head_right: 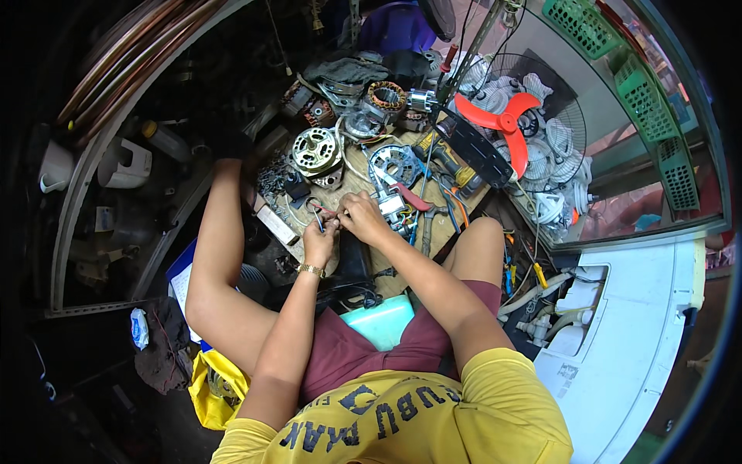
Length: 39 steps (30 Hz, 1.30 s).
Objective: The person repairs an electric fan by connecting and securing wires to the motor assembly.
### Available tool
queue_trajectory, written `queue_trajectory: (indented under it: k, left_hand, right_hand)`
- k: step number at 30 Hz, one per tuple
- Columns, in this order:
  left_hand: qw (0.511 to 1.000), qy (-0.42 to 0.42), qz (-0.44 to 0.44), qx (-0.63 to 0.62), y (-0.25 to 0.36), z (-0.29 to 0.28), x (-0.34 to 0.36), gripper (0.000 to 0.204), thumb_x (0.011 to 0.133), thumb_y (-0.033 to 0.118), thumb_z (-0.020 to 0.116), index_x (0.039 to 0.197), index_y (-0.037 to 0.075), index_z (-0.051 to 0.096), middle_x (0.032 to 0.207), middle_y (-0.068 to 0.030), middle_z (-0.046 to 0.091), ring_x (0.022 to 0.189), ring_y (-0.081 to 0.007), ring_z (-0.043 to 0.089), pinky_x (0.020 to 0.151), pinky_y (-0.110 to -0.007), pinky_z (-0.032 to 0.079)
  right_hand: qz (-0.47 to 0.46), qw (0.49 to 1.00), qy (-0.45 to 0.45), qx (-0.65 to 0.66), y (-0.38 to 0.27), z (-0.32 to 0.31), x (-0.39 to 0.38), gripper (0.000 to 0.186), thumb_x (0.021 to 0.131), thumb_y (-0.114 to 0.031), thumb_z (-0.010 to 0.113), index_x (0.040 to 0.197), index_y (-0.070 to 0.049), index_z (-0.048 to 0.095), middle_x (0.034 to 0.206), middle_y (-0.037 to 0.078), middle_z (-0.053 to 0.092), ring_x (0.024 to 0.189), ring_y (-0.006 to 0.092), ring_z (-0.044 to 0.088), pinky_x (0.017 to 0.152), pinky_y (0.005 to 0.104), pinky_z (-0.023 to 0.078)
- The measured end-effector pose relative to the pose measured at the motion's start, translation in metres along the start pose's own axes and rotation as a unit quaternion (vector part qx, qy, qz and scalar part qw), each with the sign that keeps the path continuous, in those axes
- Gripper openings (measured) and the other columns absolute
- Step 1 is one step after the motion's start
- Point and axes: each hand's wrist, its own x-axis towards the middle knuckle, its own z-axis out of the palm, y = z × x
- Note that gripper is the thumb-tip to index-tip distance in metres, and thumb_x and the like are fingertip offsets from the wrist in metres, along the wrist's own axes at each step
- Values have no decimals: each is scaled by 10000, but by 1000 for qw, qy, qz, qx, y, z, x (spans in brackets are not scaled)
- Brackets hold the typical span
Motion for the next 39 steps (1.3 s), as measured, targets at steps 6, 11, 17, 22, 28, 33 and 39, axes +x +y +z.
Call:
queue_trajectory:
  k: [6,11,17,22,28,33,39]
  left_hand:
    - [972,-46,118,200,15,-14,3,164,949,159,662,1016,10,651,866,-171,700,726,-262,672,699,-377,516]
    - [977,-99,103,157,15,-12,5,188,985,182,577,1085,29,621,898,-109,692,830,-214,660,763,-331,496]
    - [971,-119,-94,-186,19,-7,3,164,1009,246,542,1022,99,612,795,49,556,637,-57,493,545,-240,366]
    - [964,-94,-154,-197,23,-15,2,225,1021,353,528,998,142,600,693,58,503,532,-33,436,431,-194,269]
    - [983,-83,24,-161,10,-1,5,83,961,113,665,1007,75,606,831,31,593,682,-38,507,557,-204,402]
    - [992,-59,31,-110,5,-3,8,108,943,76,696,1003,49,611,881,21,615,771,-58,550,676,-219,456]
    - [990,-55,40,-126,11,2,-4,100,942,65,692,1001,46,614,873,29,607,770,-56,534,683,-225,460]
  right_hand:
    - [33,998,-54,-21,-2,-2,-4,183,846,-170,702,951,-21,679,1019,120,675,988,345,572,853,453,460]
    - [4,997,-25,69,10,-5,-5,172,876,-170,694,950,-17,674,895,135,676,896,338,594,803,432,466]
    - [111,987,13,112,-13,-1,-9,160,870,-129,712,964,-3,678,865,154,683,837,317,613,763,400,487]
    - [10,988,84,126,-17,0,-13,174,864,-132,725,984,-9,700,846,152,681,808,290,614,738,385,493]
    - [130,968,73,201,0,6,-9,165,880,-158,722,909,4,720,840,140,716,784,271,634,768,371,495]
    - [222,910,-32,349,9,12,-7,145,916,-129,718,902,15,716,864,48,719,786,85,605,738,282,495]
    - [286,877,14,385,7,17,-3,129,871,-99,765,888,28,752,803,47,737,724,86,627,695,267,512]
